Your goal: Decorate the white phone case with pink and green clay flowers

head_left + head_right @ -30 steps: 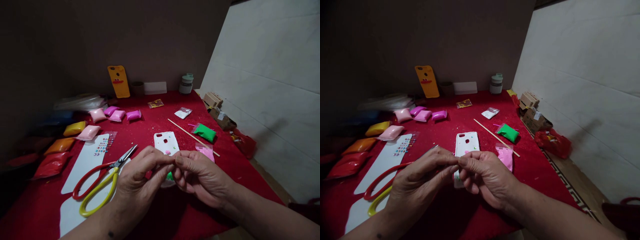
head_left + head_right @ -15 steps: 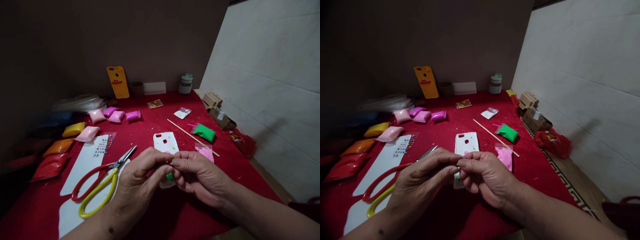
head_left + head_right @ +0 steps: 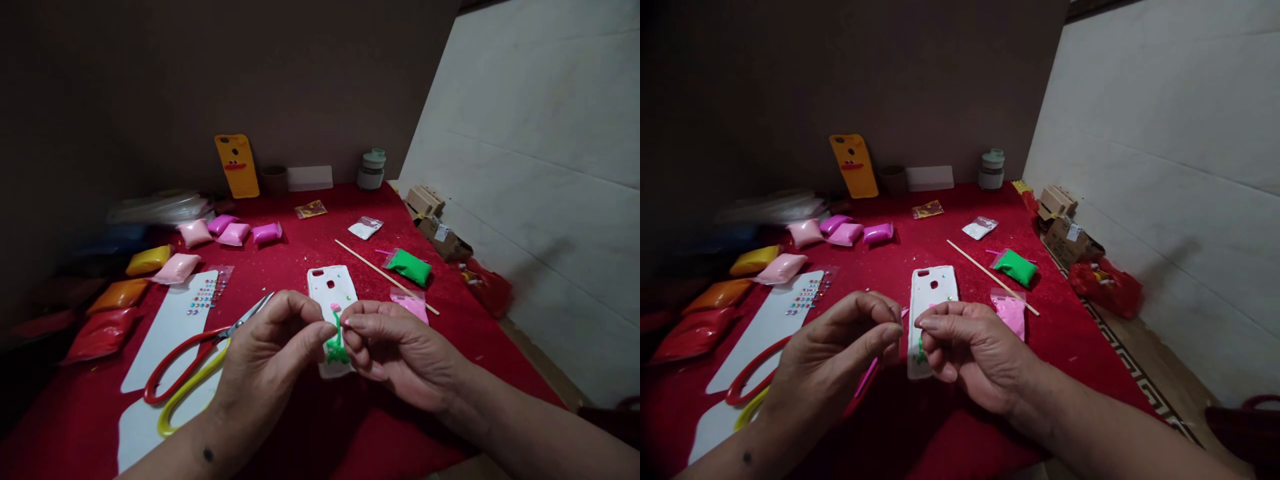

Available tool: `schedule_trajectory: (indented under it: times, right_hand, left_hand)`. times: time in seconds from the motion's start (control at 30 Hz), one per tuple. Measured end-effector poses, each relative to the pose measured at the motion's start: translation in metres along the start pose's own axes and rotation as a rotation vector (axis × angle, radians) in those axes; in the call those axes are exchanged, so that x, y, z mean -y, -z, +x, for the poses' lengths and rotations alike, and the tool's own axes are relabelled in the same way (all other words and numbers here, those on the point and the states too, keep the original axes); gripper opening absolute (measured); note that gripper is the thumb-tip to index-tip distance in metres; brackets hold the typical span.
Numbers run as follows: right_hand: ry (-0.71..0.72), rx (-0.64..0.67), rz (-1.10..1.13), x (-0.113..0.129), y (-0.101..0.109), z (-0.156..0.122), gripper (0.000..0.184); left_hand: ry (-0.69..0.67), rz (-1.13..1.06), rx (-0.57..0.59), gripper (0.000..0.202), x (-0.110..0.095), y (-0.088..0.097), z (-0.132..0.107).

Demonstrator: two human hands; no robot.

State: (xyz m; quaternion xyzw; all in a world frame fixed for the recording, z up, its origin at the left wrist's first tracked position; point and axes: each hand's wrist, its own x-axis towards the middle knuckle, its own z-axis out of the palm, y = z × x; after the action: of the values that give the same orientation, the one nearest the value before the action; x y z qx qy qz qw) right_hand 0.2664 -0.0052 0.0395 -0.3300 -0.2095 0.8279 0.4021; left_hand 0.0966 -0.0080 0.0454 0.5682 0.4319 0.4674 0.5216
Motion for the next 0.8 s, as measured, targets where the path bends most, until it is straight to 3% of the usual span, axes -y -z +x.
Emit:
schedule_trajectory:
  times: [0.2,0.47,0.8]
  right_hand:
    - [0.015,0.055,0.058,0.002,0.002,0.001,0.008]
    - [0.115,0.128,0.044,0.002,0.005,0.003,0.011]
    - [0.126,0.115,0.039,0.004,0.004,0.004,0.016]
  left_hand:
    - [0.104,-0.024,0.032,0.018,0.003,0.005,0.004]
    - [0.251,-0.394,0.182,0.014,0.007,0.005,0.011]
    - [0.304,-0.434,0.150,0.011,0.008,0.004,0.010]
